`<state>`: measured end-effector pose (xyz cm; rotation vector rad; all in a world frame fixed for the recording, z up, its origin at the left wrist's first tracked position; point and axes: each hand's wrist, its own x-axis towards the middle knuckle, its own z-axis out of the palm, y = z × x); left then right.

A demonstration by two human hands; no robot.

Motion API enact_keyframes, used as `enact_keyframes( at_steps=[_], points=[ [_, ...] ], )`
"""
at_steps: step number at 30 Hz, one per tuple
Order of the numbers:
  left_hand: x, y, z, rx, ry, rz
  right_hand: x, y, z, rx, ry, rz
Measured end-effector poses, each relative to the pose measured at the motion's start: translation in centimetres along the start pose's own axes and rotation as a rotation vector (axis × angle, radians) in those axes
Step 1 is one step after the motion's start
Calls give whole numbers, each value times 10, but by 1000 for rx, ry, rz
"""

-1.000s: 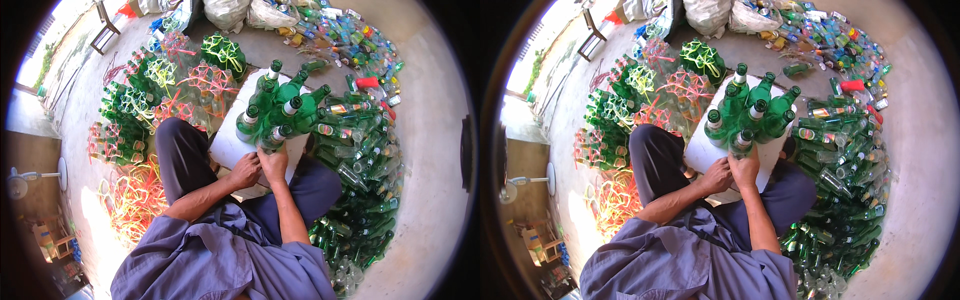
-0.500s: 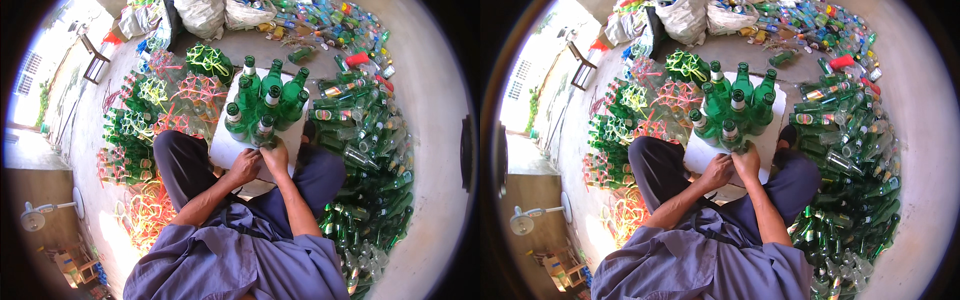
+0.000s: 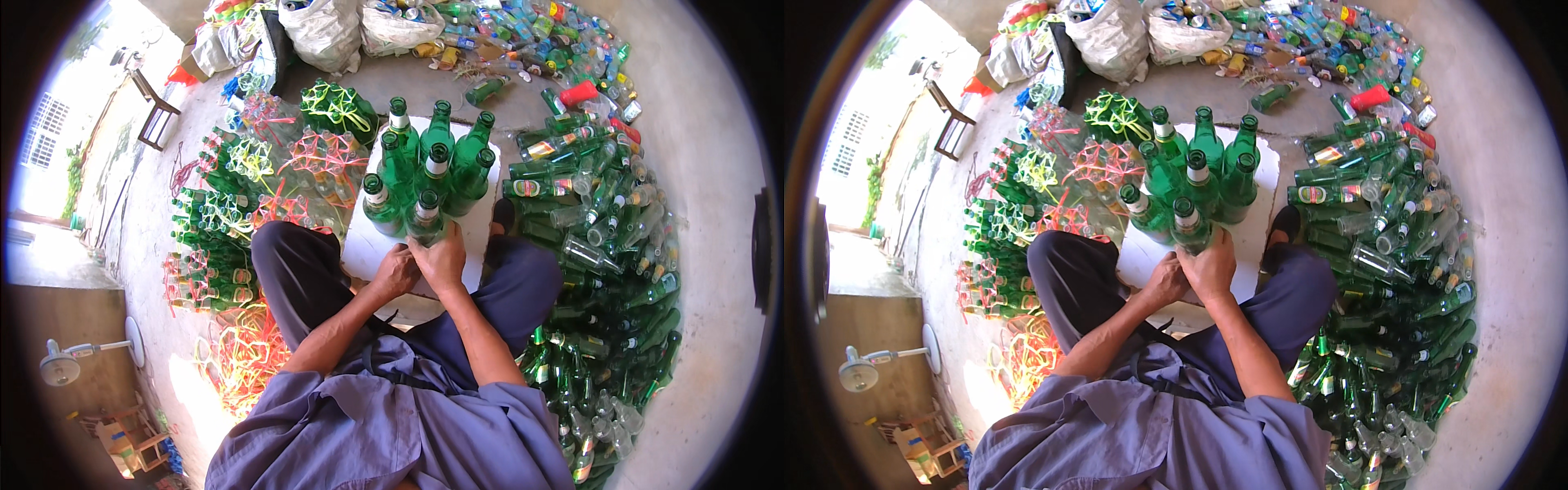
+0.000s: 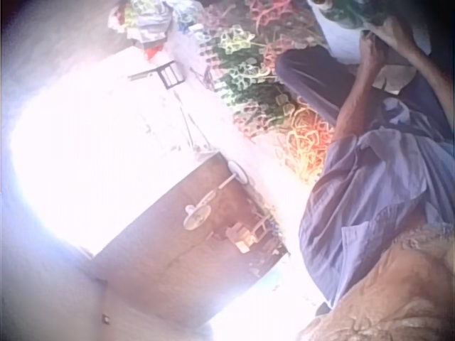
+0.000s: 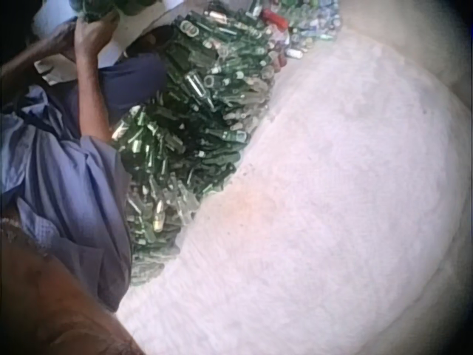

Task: The person arranges green glass bottles on a white board placed on their lap. They then pick up a yellow plastic strap and tie it around the necks of the bottles to secure them together.

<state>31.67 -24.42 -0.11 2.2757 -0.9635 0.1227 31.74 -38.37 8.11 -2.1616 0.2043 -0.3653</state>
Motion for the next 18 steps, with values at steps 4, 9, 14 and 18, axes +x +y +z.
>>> enact_keyframes(
  at_steps=[4,9,14,18],
  points=[
    [-2,-5,6,26,50,41,1,-6,-1,20,31,-46],
    [-5,-7,10,8,3,10,2,-4,3,9,72,-50],
    [-6,-8,13,-12,37,5,3,-2,7,2,97,-110],
    [-6,-12,14,-14,50,35,5,2,9,63,93,-161]
  ],
)
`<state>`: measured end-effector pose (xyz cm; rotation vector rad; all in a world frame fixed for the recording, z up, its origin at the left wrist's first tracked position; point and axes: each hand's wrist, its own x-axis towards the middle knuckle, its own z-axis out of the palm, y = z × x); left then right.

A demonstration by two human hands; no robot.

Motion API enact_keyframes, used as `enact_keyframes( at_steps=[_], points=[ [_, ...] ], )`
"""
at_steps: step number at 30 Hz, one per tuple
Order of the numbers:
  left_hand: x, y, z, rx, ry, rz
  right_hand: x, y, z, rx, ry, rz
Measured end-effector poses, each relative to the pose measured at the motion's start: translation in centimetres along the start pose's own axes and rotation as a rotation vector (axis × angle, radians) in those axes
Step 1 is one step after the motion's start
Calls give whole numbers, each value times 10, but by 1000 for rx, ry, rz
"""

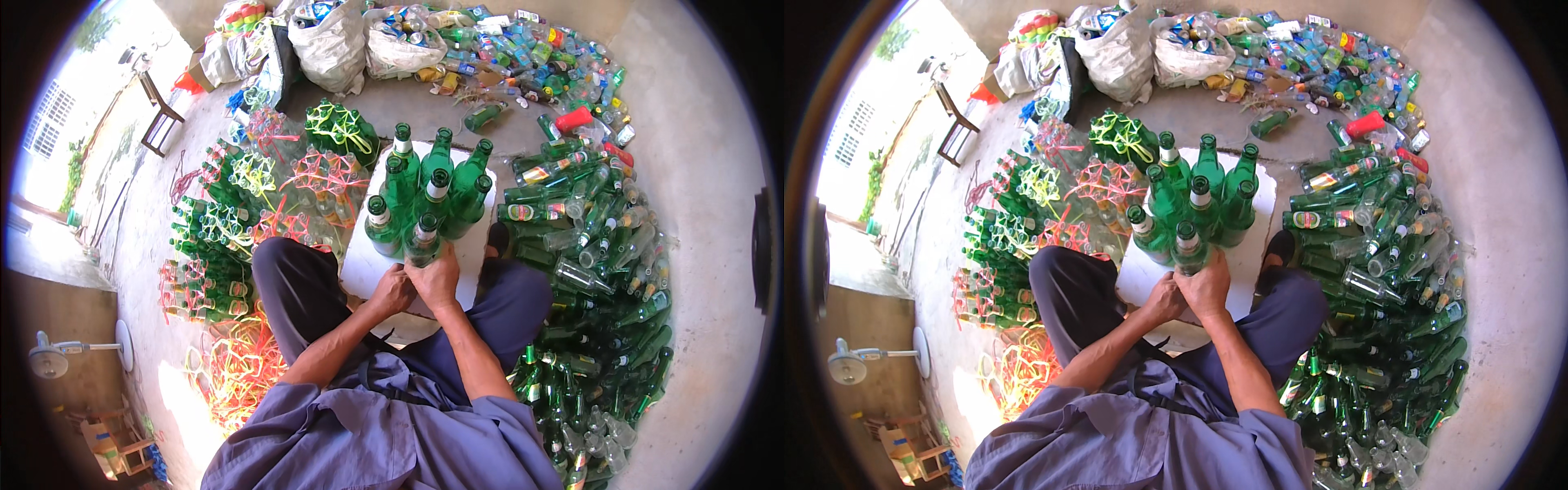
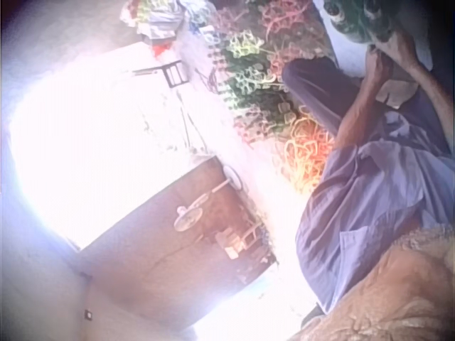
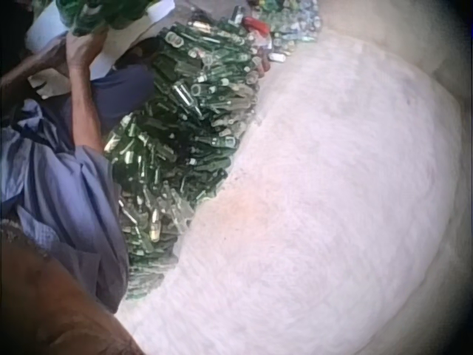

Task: The person arranges green glass bottles on a white board placed on their lap. They then pick up a yellow plastic strap and tie it around the necks of the bottles to secure them together.

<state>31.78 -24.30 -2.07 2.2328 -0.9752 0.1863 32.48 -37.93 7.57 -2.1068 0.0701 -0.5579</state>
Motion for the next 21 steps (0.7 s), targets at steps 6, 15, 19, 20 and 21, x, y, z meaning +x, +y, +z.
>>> enact_keyframes(
  at_steps=[6,15,19,20,21],
  points=[
    [-2,-11,12,74,6,-5,7,1,-4,59,-91,4],
    [-7,-21,21,207,-5,27,6,-2,-5,86,-92,44],
    [-3,-13,14,155,-74,-31,2,3,-3,54,-88,49],
    [0,-11,12,131,-51,-34,1,5,-3,44,-97,58],
    [-1,-11,11,108,-28,-39,-1,6,-2,40,-124,105]
  ],
)
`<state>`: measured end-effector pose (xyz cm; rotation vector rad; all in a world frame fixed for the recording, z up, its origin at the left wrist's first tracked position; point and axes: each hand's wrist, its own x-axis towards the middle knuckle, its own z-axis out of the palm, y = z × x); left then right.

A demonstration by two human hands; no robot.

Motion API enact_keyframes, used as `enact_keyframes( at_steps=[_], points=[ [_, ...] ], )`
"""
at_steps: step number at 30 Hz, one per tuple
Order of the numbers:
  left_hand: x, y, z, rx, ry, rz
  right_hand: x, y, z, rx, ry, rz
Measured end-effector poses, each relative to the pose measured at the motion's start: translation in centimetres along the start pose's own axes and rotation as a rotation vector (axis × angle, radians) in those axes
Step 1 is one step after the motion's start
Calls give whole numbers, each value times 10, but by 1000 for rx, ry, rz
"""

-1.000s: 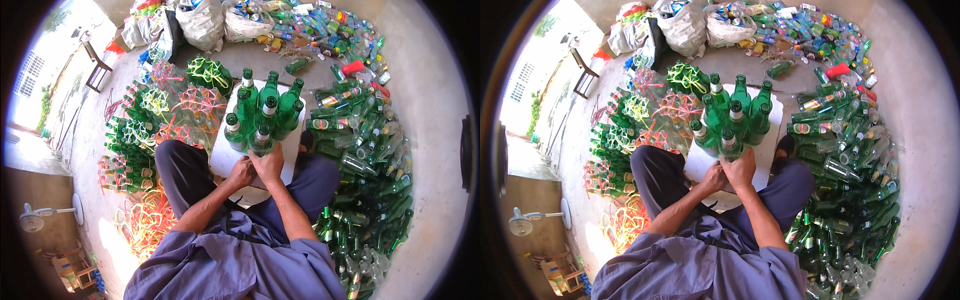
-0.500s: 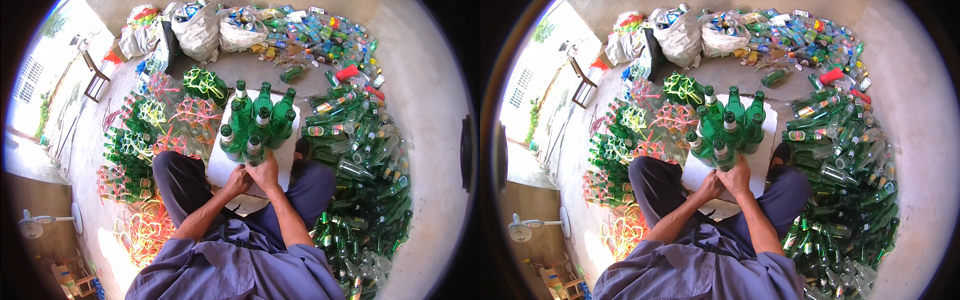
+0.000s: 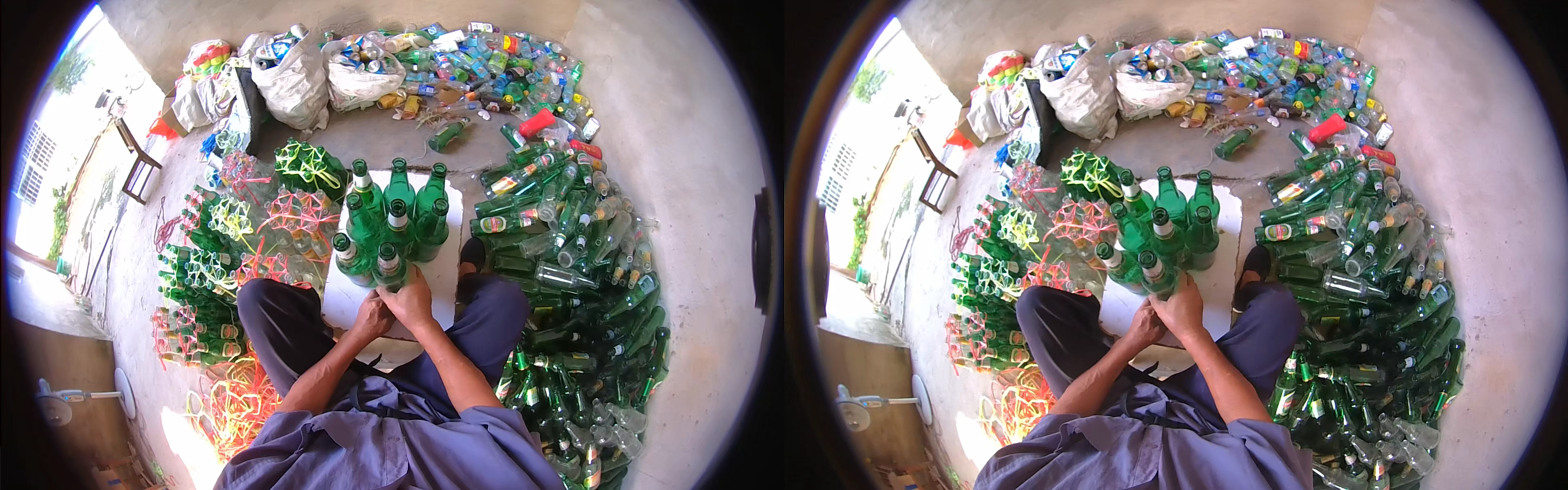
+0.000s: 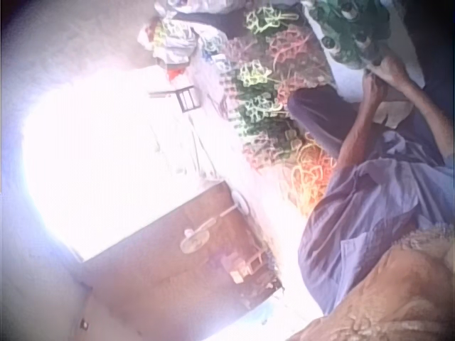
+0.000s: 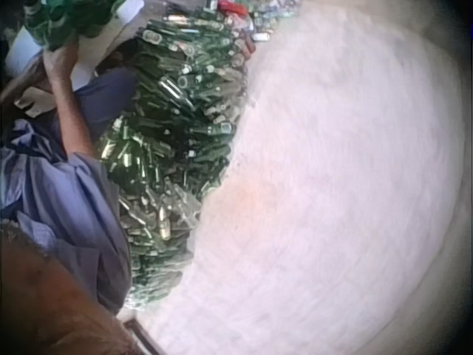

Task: The person arranges green glass bottles on a white board placed on their lap. They then pick up a yellow plastic strap and tie it around the necks of the bottles to secure them together.

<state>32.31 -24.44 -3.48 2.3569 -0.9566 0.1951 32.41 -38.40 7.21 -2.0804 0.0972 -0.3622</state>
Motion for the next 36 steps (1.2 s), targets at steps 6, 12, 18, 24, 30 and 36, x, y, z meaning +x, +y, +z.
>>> enact_keyframes(
  at_steps=[6,12,18,24,30,36],
  points=[
    [-4,-7,5,63,-5,9,-1,1,5,-28,-5,8],
    [-3,-7,3,108,-104,25,-3,10,8,-103,-24,52],
    [1,-2,-3,-114,34,-11,-5,14,11,-95,18,11],
    [5,9,-17,-206,51,-89,-6,15,12,-113,-7,84],
    [11,14,-21,-241,42,-191,-7,15,11,-88,-54,181],
    [13,22,-27,-279,21,-279,-7,16,11,-93,-62,171]
  ],
)
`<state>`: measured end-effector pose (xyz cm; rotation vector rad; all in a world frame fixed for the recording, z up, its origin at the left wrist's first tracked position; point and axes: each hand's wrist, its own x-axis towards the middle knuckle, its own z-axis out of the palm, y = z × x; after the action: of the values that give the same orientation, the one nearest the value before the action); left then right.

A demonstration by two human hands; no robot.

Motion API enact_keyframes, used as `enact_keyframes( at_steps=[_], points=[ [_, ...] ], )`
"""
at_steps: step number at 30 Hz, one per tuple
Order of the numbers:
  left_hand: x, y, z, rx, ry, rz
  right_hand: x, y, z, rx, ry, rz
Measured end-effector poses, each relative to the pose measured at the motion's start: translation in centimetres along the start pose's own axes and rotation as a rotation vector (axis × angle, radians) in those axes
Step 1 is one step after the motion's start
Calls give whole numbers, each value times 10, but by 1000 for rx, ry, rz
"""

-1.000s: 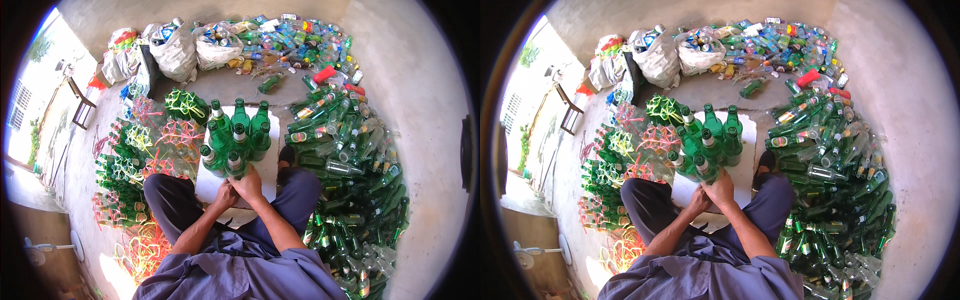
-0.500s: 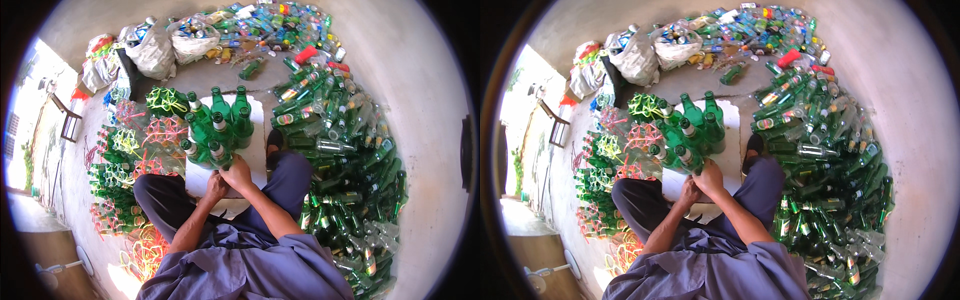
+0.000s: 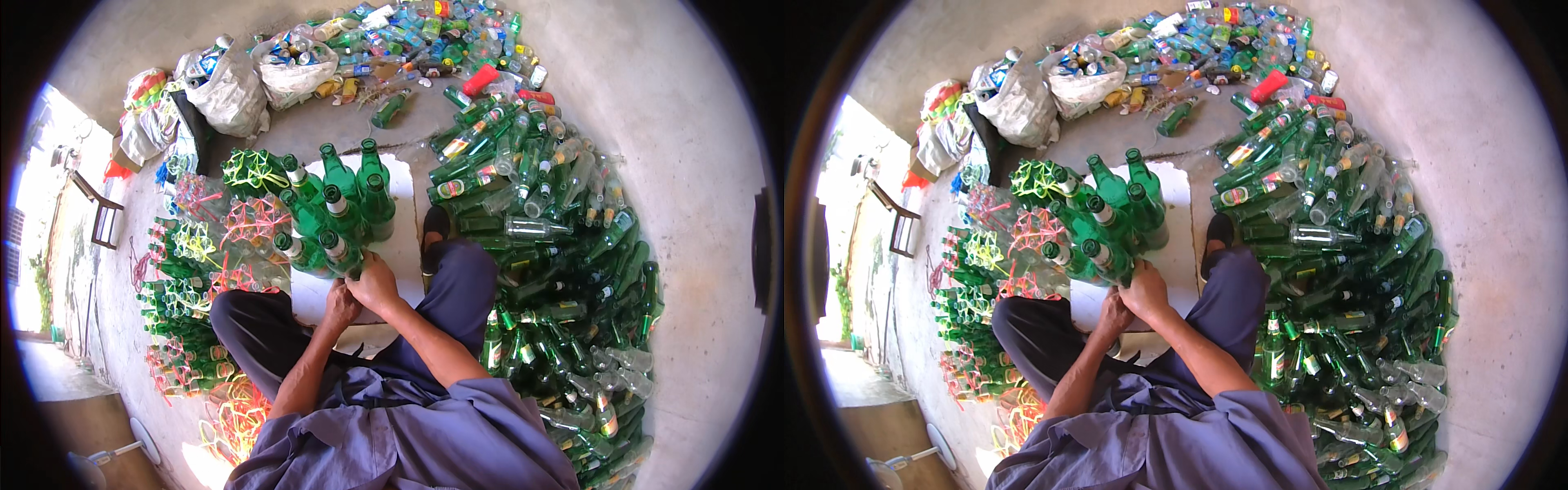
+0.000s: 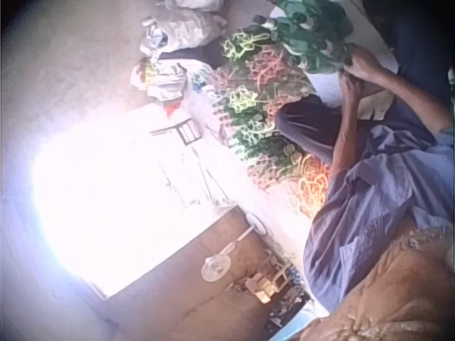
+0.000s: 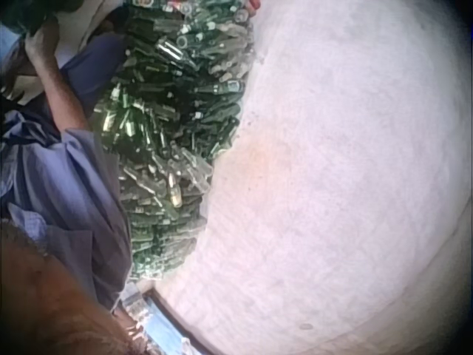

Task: The person arranges green glass bottles on a white board placed on their lap. They then pick up a yellow plastic strap and tie it around the necks of the bottles to secure them together.

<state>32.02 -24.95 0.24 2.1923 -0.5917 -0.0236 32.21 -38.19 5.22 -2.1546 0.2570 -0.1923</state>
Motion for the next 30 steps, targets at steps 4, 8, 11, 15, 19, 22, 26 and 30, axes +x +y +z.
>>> enact_keyframes(
  at_steps=[4,8,11,15,19,22,26,30],
  points=[
    [-2,-13,4,17,-19,61,1,-3,-2,1,-18,6],
    [-1,-9,4,7,-93,-10,-1,-2,-6,9,-16,6],
    [-3,-19,3,58,-110,64,-1,-7,-5,-23,-48,18],
    [-4,-18,3,84,-160,45,-3,-2,-4,-64,23,-71],
    [-3,-13,7,96,-2,158,-1,0,-5,-55,-69,7],
    [-4,-22,10,137,-12,132,-1,-1,-4,-51,-87,27],
    [-2,-12,8,55,25,99,-1,5,-1,-89,-36,-51],
    [-1,-16,10,137,4,207,-1,3,-2,-96,-44,-40]
  ],
)
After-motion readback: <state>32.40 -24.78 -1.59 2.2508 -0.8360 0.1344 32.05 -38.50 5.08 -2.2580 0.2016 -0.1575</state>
